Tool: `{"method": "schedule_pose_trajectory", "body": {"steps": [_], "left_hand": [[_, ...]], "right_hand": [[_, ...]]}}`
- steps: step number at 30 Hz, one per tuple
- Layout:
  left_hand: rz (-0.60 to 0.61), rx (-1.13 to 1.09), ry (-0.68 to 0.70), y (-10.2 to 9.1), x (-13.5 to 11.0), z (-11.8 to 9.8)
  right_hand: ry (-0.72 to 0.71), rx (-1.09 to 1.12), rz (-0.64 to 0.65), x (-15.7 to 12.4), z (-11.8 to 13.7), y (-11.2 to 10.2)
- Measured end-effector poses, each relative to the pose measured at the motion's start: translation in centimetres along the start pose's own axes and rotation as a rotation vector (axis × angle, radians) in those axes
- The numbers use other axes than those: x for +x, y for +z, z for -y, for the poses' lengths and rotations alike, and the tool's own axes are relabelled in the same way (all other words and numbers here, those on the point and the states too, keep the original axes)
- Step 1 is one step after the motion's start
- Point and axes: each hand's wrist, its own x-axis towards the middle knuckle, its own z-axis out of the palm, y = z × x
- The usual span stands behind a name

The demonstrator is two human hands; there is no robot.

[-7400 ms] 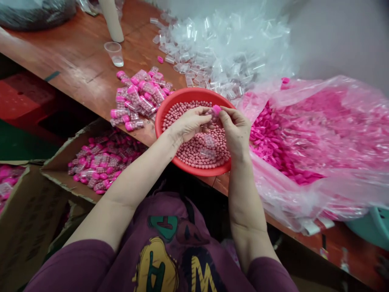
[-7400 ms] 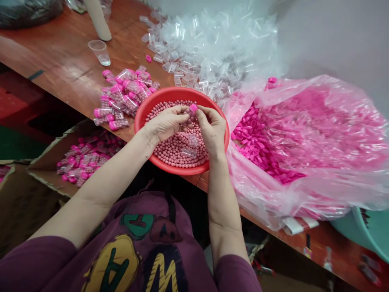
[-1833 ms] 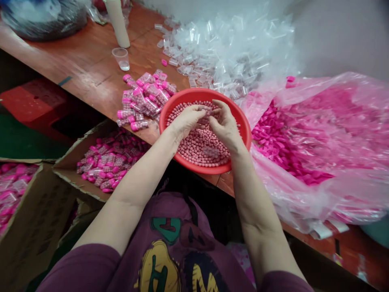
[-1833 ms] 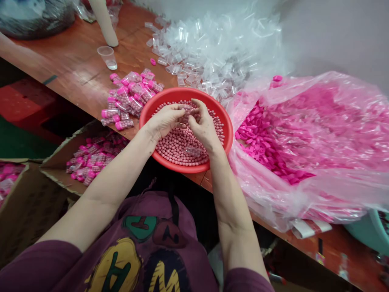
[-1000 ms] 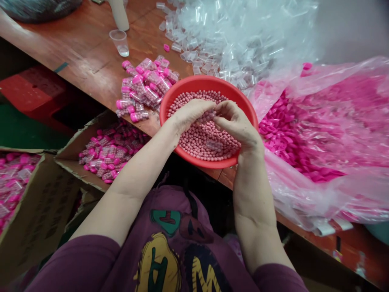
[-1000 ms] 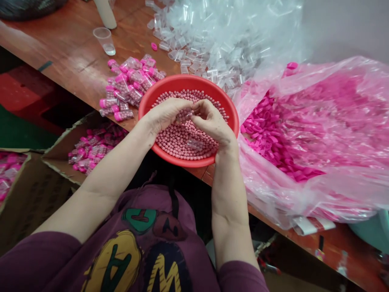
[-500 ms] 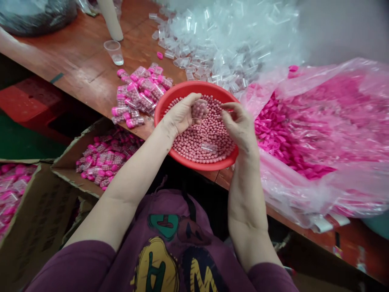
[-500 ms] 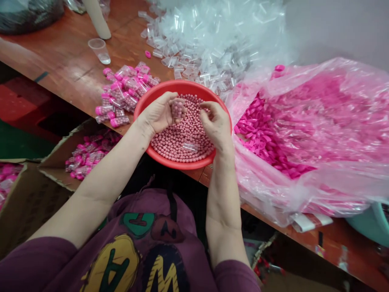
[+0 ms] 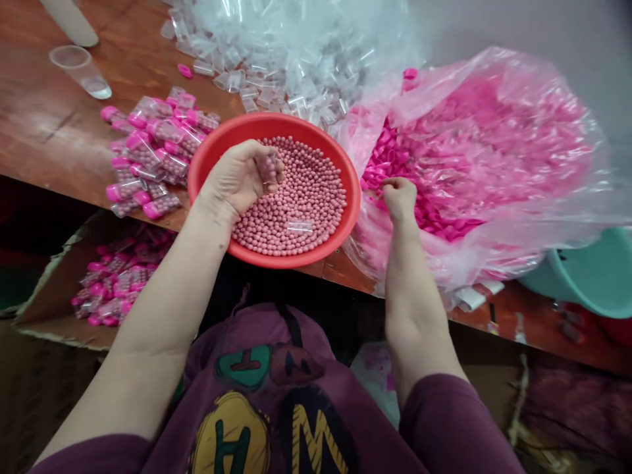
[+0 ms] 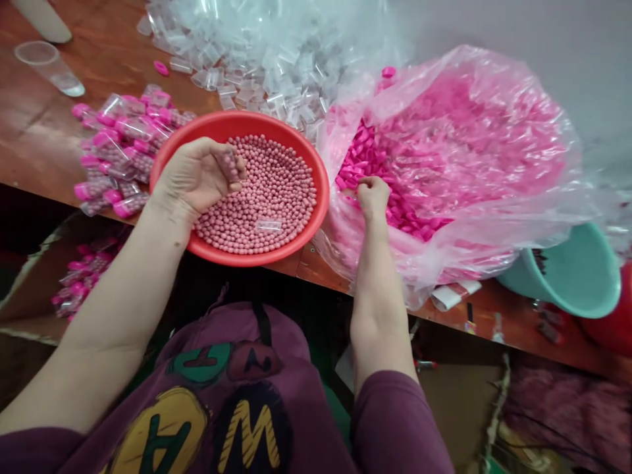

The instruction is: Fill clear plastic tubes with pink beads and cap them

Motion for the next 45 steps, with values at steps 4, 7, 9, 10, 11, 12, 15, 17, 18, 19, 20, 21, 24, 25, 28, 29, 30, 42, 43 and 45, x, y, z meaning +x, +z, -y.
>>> {"method": "schedule_pose_trajectory", "body": {"steps": [4,7,9,10,11,12,15,17,18,19,20,21,24,25,28,29,30,42,43,45], "left_hand": [[-0.063,0.029,-0.005,-0.2,0.4,0.2],[-0.048,-0.049,-0.036,-0.3,1.0,0.4],[-0.038,-0.119,-0.059,-0.3,1.4,0.5],[-0.028,-0.157,-0.069,-0.2,1.7,0.5],[-0.014,-0.197,-0.078,-0.2,1.8,0.5],[0.003,-0.234,-0.085,-0.2,2.0,0.6],[0.056,-0.301,-0.096,-0.3,2.2,0.7],[0.076,-0.312,-0.082,-0.3,2.1,0.8],[0.082,-0.308,-0.073,-0.3,2.0,0.8],[0.085,-0.302,-0.064,-0.3,1.9,0.8],[0.088,-0.292,-0.059,-0.2,1.8,0.8],[0.091,-0.281,-0.059,-0.2,1.7,0.8],[0.100,-0.253,-0.072,-0.1,1.4,0.7],[0.100,-0.247,-0.073,-0.1,1.3,0.7],[0.073,-0.237,-0.060,-0.1,1.2,0.6],[0.053,-0.237,-0.055,-0.1,1.2,0.6],[0.026,-0.240,-0.052,-0.2,1.2,0.6],[-0.130,-0.326,-0.018,-0.9,2.6,1.2],[-0.125,-0.323,-0.012,-0.8,2.5,1.1],[-0.098,-0.322,-0.001,-0.5,2.2,1.0]], "right_hand": [[-0.008,-0.171,0.002,0.1,0.8,2.9],[0.027,-0.298,-0.007,-0.1,1.0,4.0],[0.052,-0.312,-0.018,-0.2,1.0,4.0],[0.056,-0.309,-0.026,-0.2,1.0,3.9],[0.056,-0.299,-0.043,-0.3,1.0,3.7],[0.052,-0.281,-0.064,-0.3,1.1,3.5],[0.037,-0.209,-0.127,-0.4,1.8,2.6],[0.034,-0.165,-0.175,-0.4,2.6,1.8],[0.034,-0.140,-0.217,-0.4,3.1,1.3],[0.034,-0.113,-0.271,-0.5,3.7,0.8],[0.029,-0.087,-0.328,-0.6,4.4,0.4],[0.019,-0.063,-0.382,-0.9,5.1,0.0],[-0.097,-0.001,-0.427,-2.3,8.0,-0.3],[-0.183,0.012,-0.380,-2.8,9.0,0.0],[-0.487,-0.025,-0.111,-4.5,12.2,2.4],[-0.551,-0.071,-0.020,-4.9,13.1,3.4],[-0.589,-0.131,0.055,-5.3,13.9,4.3],[-0.588,-0.452,0.421,-4.7,17.3,6.6],[-0.584,-0.507,0.439,-4.8,17.4,7.0],[-0.569,-0.539,0.470,-5.3,17.5,7.7]]}}
